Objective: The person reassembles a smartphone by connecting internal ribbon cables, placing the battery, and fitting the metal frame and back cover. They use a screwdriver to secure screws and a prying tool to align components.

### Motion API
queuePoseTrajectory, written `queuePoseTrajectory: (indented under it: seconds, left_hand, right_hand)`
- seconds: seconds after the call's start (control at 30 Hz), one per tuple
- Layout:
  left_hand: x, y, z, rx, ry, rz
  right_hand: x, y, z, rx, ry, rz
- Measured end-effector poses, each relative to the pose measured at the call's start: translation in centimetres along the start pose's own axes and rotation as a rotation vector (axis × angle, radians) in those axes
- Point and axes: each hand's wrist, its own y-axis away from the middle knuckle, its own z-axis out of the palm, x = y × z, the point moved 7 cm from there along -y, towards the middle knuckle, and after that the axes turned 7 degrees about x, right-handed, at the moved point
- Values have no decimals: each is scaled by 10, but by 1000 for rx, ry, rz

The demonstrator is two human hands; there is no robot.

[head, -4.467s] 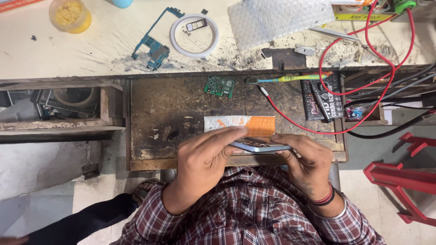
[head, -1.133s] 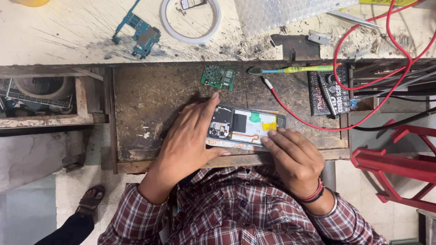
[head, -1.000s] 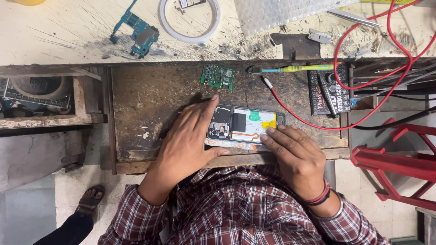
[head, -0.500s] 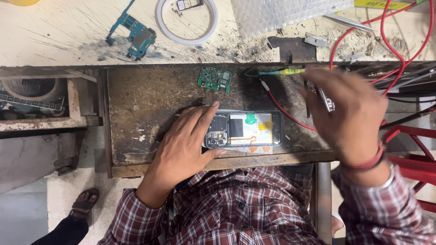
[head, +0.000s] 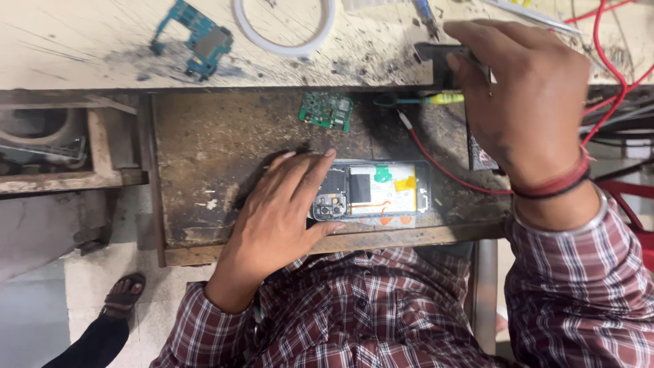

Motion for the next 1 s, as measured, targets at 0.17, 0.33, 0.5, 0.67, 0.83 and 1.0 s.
queuePoseTrajectory:
  seconds: [0.17,0.33,0.5,0.67,0.83,1.0]
  left_hand:
    - [3,-2,1,9,17,26]
    - [2,-2,2,9,22,25]
    - [1,-2,4,10,1,21]
    - [0,1,1,14,-11,11]
    - [-1,1,0,10,8,15]
    - [-2,1,0,27,12,16]
  right_hand:
    - [11,51,-22,-180,3,277]
    - [26,117,-20,-208,177,470]
    - [41,149,0,-267,334,411]
    - [44,154,-3,-232,116,591]
    - [34,144,6,-251,281,402]
    - [29,148,-13,-140,132,451]
